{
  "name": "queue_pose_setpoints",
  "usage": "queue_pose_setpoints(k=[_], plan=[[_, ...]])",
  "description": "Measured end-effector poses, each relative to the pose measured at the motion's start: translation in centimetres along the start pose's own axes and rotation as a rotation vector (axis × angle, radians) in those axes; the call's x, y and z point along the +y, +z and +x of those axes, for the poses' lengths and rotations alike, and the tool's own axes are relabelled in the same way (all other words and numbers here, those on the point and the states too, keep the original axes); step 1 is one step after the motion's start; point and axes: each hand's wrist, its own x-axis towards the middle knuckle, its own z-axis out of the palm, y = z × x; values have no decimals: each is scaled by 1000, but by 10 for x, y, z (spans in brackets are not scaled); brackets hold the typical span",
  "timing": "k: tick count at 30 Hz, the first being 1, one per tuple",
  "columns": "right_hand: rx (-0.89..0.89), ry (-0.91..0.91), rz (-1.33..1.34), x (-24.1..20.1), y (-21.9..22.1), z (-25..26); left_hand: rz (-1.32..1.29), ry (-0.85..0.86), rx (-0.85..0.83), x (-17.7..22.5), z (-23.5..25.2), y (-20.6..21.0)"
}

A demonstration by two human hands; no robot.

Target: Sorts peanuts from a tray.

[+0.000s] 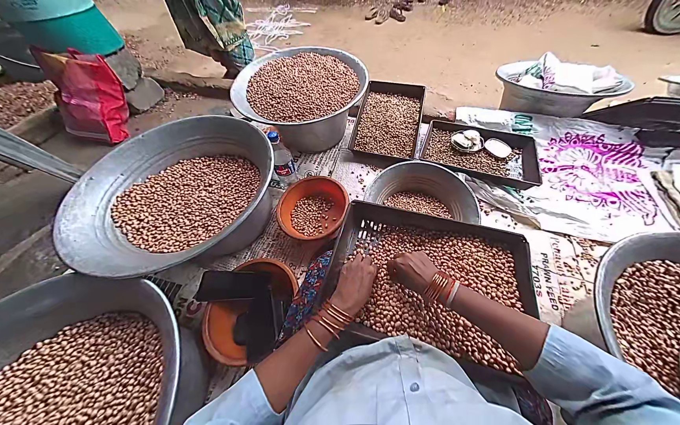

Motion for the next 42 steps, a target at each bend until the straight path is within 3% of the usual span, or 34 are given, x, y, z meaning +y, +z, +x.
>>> queue_pose_setpoints(k=[4,7,9,11,12,14,19,21,24,27,30,35,37,39,42], plan=[[-94,36,-37,-2,-7,6,-24,8,-65,-3,-3,-7],[-140,-10,-79,-6,-34,9,-105,12,85,-20,-7,-23],[133,-92,67,-7,-58,9,-134,-105,356,-36,-12,-44],[572,-184,220,-5,-75,9,-82,-191,704,-55,-7,-60],[697,-204,240,-1,-84,7,-63,-207,770,-61,-5,-66],[699,-167,234,14,-95,-8,-87,-129,705,-54,-1,-66],[195,409,51,69,-87,-58,-204,342,-12,33,12,-28],[103,642,35,83,-79,-73,-147,549,-69,66,19,-2],[78,780,44,95,-65,-84,-19,672,-53,89,39,19],[85,763,31,82,-46,-67,42,582,11,71,69,21],[115,656,40,34,-15,-32,88,355,-19,31,78,8],[-77,202,127,-60,21,-34,172,-8,-328,-11,35,-34],[-54,-38,201,-61,23,-47,210,-28,-366,-10,18,-56],[7,-145,278,-42,11,-58,153,-52,-296,0,11,-74],[167,25,256,1,-25,-79,-13,35,-30,17,27,-74]])
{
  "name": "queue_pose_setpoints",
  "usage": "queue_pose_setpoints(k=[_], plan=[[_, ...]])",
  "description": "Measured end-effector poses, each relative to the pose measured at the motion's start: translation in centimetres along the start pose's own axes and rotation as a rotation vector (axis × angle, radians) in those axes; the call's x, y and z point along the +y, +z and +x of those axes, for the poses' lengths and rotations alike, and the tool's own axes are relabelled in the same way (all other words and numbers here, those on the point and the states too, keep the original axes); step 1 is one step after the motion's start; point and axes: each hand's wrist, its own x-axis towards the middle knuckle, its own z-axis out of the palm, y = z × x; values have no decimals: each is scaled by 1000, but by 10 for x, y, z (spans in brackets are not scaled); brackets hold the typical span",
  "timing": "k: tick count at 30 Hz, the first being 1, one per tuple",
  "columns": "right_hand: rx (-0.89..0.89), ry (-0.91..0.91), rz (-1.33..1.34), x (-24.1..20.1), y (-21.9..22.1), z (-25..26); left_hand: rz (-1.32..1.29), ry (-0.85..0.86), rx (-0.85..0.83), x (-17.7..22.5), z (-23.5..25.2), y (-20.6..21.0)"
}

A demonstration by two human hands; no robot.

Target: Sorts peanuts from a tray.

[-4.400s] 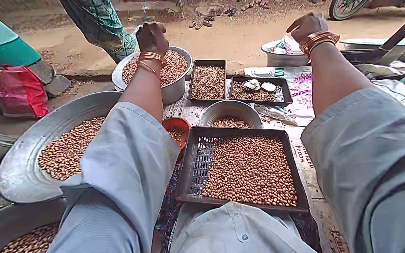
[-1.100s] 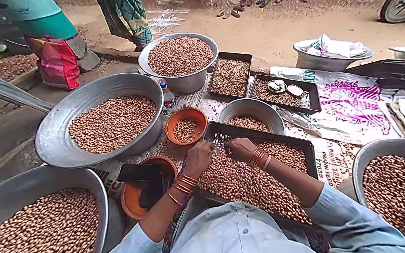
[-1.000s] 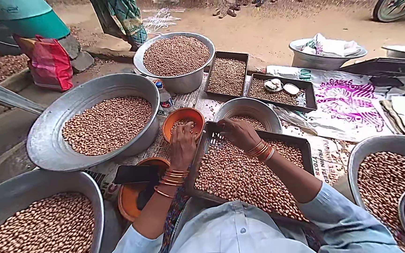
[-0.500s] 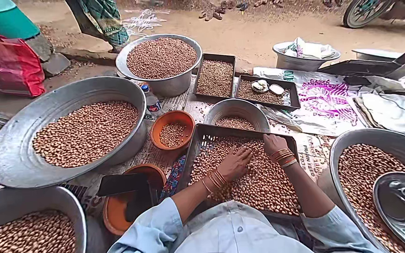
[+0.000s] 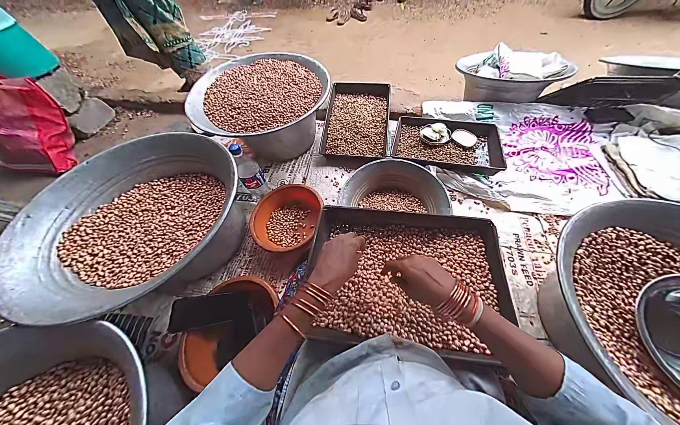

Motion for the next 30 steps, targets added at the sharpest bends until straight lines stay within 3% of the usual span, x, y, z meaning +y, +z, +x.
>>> queue_pose_setpoints(k=[2,4,7,10,15,20,21,25,27,30], plan=[[168,160,-119,23,-26,-12,-73,86,97,11,19,11],[283,260,-177,45,-41,-25,-84,121,81,20,38,24],[267,337,-112,63,-51,-34,-20,139,53,28,60,44],[192,295,-50,69,-42,-21,39,131,29,32,70,56],[90,79,-121,67,-4,32,31,101,70,24,67,55],[28,33,-232,66,14,58,-51,-59,509,-28,41,18],[3,40,-251,64,12,58,-75,-53,524,-33,37,15],[-120,81,-308,45,-13,75,-165,43,151,-7,25,23],[102,-42,-194,32,-32,77,-155,94,40,8,32,42],[635,-302,14,8,-57,67,-115,107,5,16,41,62]])
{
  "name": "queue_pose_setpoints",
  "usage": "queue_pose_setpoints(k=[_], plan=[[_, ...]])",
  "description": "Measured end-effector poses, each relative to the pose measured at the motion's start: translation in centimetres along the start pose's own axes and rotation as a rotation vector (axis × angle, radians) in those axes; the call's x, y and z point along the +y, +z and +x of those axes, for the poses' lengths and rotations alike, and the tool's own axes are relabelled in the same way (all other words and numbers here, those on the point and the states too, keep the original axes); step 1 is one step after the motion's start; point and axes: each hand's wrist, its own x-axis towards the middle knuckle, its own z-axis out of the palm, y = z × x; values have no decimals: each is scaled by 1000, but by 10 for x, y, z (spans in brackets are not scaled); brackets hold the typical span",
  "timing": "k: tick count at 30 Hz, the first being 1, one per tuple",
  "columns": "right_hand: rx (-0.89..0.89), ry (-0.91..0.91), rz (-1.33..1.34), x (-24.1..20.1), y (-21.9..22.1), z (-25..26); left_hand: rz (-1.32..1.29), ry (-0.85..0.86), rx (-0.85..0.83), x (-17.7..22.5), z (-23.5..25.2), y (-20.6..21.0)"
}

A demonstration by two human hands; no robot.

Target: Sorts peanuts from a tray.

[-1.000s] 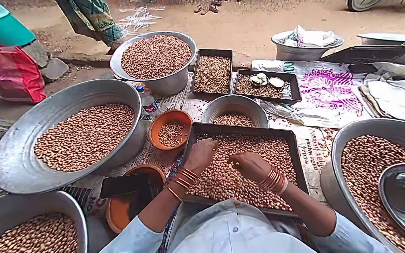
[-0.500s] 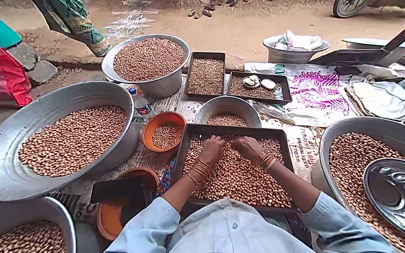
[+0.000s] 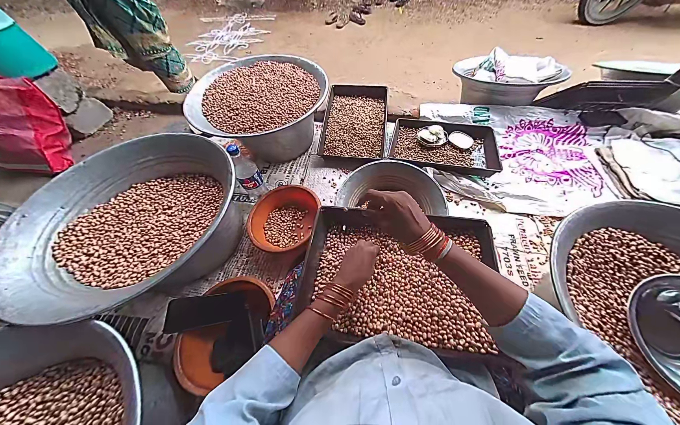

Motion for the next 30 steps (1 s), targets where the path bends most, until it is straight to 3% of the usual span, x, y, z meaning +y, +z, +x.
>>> queue_pose_setpoints(k=[2,3,6,8,10,12,13,15,17,19,23,25,27,30], plan=[[42,0,15,-9,-11,-2,-8,0,13,-1,1,5],[-58,47,-26,-11,-11,-9,-4,-4,13,-1,0,3],[-641,285,-195,-13,0,-33,12,-78,36,-10,-8,-19],[-802,348,-255,-5,17,-55,40,-164,292,-29,-20,-40],[-797,363,-278,4,30,-76,82,-209,621,-55,-28,-58],[-748,346,-267,10,37,-88,70,-171,717,-63,-34,-66],[-728,345,-246,12,38,-90,30,-104,688,-59,-35,-64],[-712,340,-218,12,40,-91,-49,17,476,-43,-35,-50],[-728,345,-213,11,41,-90,-72,51,175,-24,-30,-33],[-727,364,-199,12,39,-91,-40,61,37,-15,-22,-12],[-555,513,-4,28,29,-89,26,63,8,-13,-15,2],[-456,503,56,32,29,-87,12,43,-14,-18,-13,-3],[-460,426,55,30,38,-86,-74,-4,14,-24,-12,-13],[-572,390,-93,17,54,-83,-258,-95,208,-27,-7,-34]])
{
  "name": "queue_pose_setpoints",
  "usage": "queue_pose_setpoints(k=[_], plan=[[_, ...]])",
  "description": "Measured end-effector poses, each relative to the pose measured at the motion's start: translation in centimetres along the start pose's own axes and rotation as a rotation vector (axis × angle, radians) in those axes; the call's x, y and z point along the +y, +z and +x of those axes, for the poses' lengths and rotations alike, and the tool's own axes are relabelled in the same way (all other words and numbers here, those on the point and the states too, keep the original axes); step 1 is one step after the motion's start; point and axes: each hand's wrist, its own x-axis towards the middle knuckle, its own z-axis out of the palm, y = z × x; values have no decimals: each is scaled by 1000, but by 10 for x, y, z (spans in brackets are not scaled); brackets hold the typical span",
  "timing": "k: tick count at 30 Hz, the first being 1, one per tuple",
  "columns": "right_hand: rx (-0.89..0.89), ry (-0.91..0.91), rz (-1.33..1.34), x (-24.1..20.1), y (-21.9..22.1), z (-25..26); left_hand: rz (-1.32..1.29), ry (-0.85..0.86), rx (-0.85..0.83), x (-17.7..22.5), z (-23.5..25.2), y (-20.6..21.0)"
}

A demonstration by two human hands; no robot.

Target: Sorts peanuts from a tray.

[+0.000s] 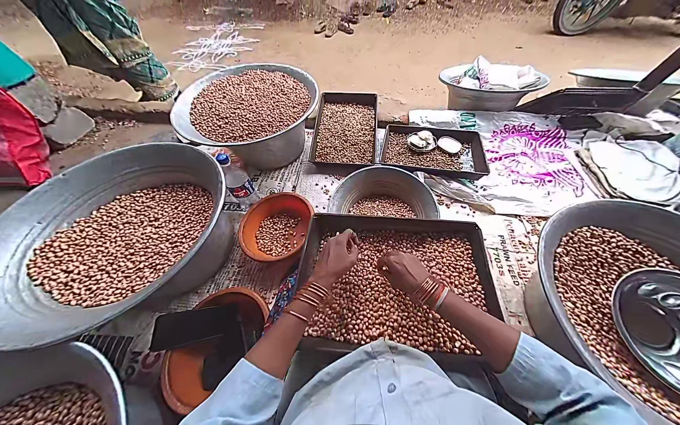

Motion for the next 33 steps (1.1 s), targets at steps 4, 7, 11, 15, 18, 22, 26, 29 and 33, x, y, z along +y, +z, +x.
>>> queue_pose_setpoints(k=[4,7,11,15,18,22,26,29,33], plan=[[25,27,-115,-6,12,3,46,35,24,9,22,8],[-13,64,-106,-13,10,2,216,71,-44,12,33,30],[-22,97,-78,-15,13,-8,358,73,-36,18,41,50],[-45,122,-34,-15,19,-7,399,15,-45,18,39,55],[-73,147,5,-15,9,-5,230,-38,-42,5,40,49],[39,104,75,-21,-22,-18,-270,-17,-306,-13,24,37],[89,-45,124,-44,-30,-30,-415,50,-469,25,-29,26],[112,-72,138,-46,-32,-38,-398,58,-468,3,-13,24],[91,72,104,-7,-45,-59,56,-23,-71,-29,5,-40]])
